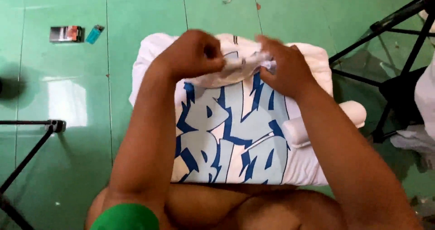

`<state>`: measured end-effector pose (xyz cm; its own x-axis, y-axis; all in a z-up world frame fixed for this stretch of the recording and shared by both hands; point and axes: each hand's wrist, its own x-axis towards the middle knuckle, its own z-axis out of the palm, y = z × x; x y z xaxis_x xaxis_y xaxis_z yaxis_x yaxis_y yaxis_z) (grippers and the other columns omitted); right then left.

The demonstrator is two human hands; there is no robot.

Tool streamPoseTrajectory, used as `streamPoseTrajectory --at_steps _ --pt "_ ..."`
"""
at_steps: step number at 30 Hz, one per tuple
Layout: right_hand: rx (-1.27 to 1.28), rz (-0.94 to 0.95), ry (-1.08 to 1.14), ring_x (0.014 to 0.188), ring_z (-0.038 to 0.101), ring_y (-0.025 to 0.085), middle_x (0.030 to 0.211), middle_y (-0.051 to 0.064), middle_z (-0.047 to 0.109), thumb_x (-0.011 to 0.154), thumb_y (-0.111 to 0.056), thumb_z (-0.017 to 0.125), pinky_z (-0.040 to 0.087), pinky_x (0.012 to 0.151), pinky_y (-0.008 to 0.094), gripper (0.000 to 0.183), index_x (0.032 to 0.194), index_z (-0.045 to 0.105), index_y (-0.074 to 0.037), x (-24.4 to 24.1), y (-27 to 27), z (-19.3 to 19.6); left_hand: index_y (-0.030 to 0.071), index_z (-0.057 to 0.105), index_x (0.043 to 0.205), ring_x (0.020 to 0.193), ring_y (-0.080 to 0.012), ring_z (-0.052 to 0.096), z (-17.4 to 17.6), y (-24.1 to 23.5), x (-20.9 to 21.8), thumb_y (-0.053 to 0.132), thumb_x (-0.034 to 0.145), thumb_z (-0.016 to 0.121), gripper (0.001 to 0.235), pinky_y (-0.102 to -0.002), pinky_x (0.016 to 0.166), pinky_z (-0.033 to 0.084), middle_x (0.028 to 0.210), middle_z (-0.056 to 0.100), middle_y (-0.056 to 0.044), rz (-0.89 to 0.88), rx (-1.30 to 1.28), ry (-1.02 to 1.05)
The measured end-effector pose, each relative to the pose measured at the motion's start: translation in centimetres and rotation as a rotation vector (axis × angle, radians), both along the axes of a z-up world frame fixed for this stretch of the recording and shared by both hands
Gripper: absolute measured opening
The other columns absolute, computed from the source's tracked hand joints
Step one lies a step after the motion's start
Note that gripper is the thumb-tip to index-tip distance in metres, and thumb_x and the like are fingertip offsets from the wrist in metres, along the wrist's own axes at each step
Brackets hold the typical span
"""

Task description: The person sits on the floor and uses a white cylindrical roller to press and smooth a white t-shirt with a blue graphic. They repeatedly roll over the shirt, occasionally lifting and repositioning it to cover different areas.

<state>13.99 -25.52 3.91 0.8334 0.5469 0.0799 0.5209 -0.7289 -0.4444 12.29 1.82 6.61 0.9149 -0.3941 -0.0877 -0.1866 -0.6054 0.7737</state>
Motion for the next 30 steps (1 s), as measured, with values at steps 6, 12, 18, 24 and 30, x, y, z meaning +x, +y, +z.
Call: streamPoseTrajectory --at_steps 6,12,18,24,30 --pt "-0.123 0.204 -0.273 0.093 0.048 0.028 0.101 -0.004 0.066 0.079 -0.036 0.076 0.032 0.078 0.045 0.024 0.092 0.068 -0.016 0.4 -1.4 -2.3 0.015 0.073 0.089 0.074 -0.0284 0.064 -4.8 -0.9 2.6 0.037 0.097 0.064 0.025 -0.044 0.057 0.045 0.087 0.075 0.0 0.251 0.232 -0.249" --pt "-0.195 0.152 0.06 0.084 0.054 0.03 0.097 0.009 0.063 0.078 -0.031 0.077 0.043 0.078 0.043 0.033 0.098 0.06 -0.011 0.0 -1.0 -2.1 0.011 0.063 0.135 0.117 -0.0319 0.063 -7.8 -1.3 3.6 0.03 0.093 0.064 0.046 -0.06 0.115 0.02 0.129 0.068 -0.01 0.299 0.325 -0.272" --pt "0.071 0.148 -0.05 0.1 0.058 0.033 0.121 0.017 0.058 0.073 -0.004 0.081 0.049 0.08 0.043 0.058 0.126 0.057 -0.005 -1.0 0.0 0.1 0.014 0.063 0.085 0.08 -0.0266 0.058 -5.9 -0.7 2.9 0.007 0.063 0.078 0.027 -0.039 0.068 0.043 0.095 0.062 -0.004 0.023 0.059 -0.637" --pt "-0.002 0.063 -0.16 0.112 0.059 0.038 0.127 0.018 0.065 0.076 -0.008 0.079 0.044 0.089 0.051 0.067 0.14 0.059 -0.003 0.0 -1.1 -1.4 0.02 0.062 0.077 0.082 -0.0189 0.061 -2.0 -1.4 0.9 0.027 0.066 0.089 0.03 -0.033 0.065 0.044 0.103 0.071 0.005 0.032 0.055 -0.023" --pt "-0.132 0.151 -0.376 0.09 0.048 0.03 0.104 0.006 0.06 0.069 -0.019 0.085 0.034 0.077 0.043 0.041 0.101 0.061 -0.014 0.4 -2.1 -2.9 0.014 0.065 0.095 0.073 -0.0163 0.06 -2.5 -1.0 1.2 0.014 0.095 0.075 0.011 -0.029 0.063 0.049 0.086 0.07 -0.003 -0.013 -0.12 -0.19"
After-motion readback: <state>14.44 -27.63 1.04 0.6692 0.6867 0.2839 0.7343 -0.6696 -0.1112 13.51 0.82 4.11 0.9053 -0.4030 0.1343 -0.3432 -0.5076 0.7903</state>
